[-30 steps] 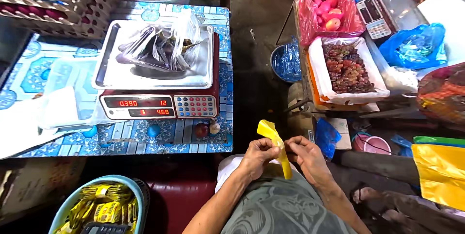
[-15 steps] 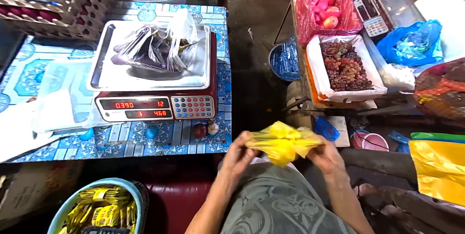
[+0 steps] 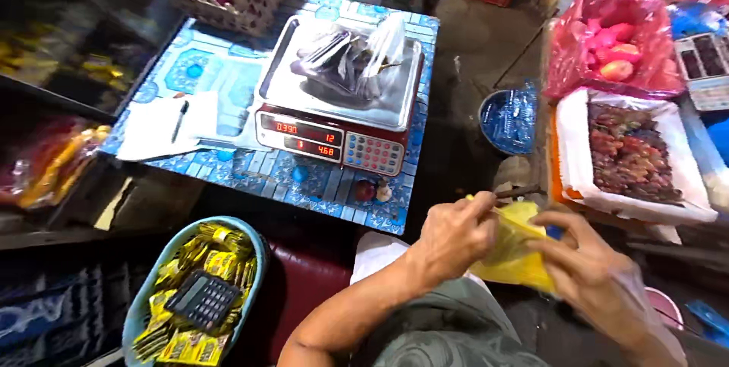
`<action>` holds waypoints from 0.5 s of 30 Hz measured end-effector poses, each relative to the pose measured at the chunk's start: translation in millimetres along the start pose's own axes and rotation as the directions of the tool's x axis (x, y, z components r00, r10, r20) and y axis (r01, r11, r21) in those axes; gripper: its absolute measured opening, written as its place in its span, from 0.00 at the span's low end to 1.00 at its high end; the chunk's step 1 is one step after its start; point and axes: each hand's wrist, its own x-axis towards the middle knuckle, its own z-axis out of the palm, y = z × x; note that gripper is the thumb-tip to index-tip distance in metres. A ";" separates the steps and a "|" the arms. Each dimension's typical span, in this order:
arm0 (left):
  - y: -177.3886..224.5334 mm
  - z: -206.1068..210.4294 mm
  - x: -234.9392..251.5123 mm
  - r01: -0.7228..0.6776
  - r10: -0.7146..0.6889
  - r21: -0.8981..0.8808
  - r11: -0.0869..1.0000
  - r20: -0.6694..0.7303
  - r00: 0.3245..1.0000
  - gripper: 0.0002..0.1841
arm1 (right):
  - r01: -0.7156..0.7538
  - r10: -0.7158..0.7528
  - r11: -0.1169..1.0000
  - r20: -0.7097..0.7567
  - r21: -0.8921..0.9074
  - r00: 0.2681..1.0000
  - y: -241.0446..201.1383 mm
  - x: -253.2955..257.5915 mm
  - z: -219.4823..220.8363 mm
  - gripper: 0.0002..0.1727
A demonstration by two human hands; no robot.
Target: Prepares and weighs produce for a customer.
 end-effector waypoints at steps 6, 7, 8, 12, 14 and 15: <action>-44.8 -91.2 -63.2 0.473 -0.447 0.390 0.790 -0.161 0.880 0.13 | -0.046 0.051 0.996 0.074 -0.071 0.996 -16.8 49.3 40.6 0.10; -54.1 -113.9 -79.3 0.534 -0.525 0.352 0.769 -0.129 0.841 0.16 | 0.030 -0.064 0.987 0.211 0.159 0.975 -20.2 54.4 51.3 0.13; -62.9 -135.4 -94.8 0.570 -0.575 0.349 0.744 -0.101 0.812 0.18 | 0.065 -0.210 0.915 0.333 0.398 0.919 -22.8 64.3 62.7 0.14; -92.0 -195.0 -133.1 0.556 -0.618 0.384 0.737 0.052 0.784 0.22 | 0.229 -0.312 0.880 0.143 0.417 0.939 -49.8 160.2 87.9 0.26; -101.1 -210.8 -136.0 0.558 -0.619 0.299 0.774 0.170 0.767 0.22 | 0.360 -0.366 0.921 0.016 0.149 0.930 -60.9 231.0 106.3 0.43; -108.5 -215.3 -137.1 0.549 -0.599 0.250 0.798 0.221 0.770 0.21 | 0.401 -0.403 0.915 0.031 0.050 0.915 -64.8 267.8 120.5 0.52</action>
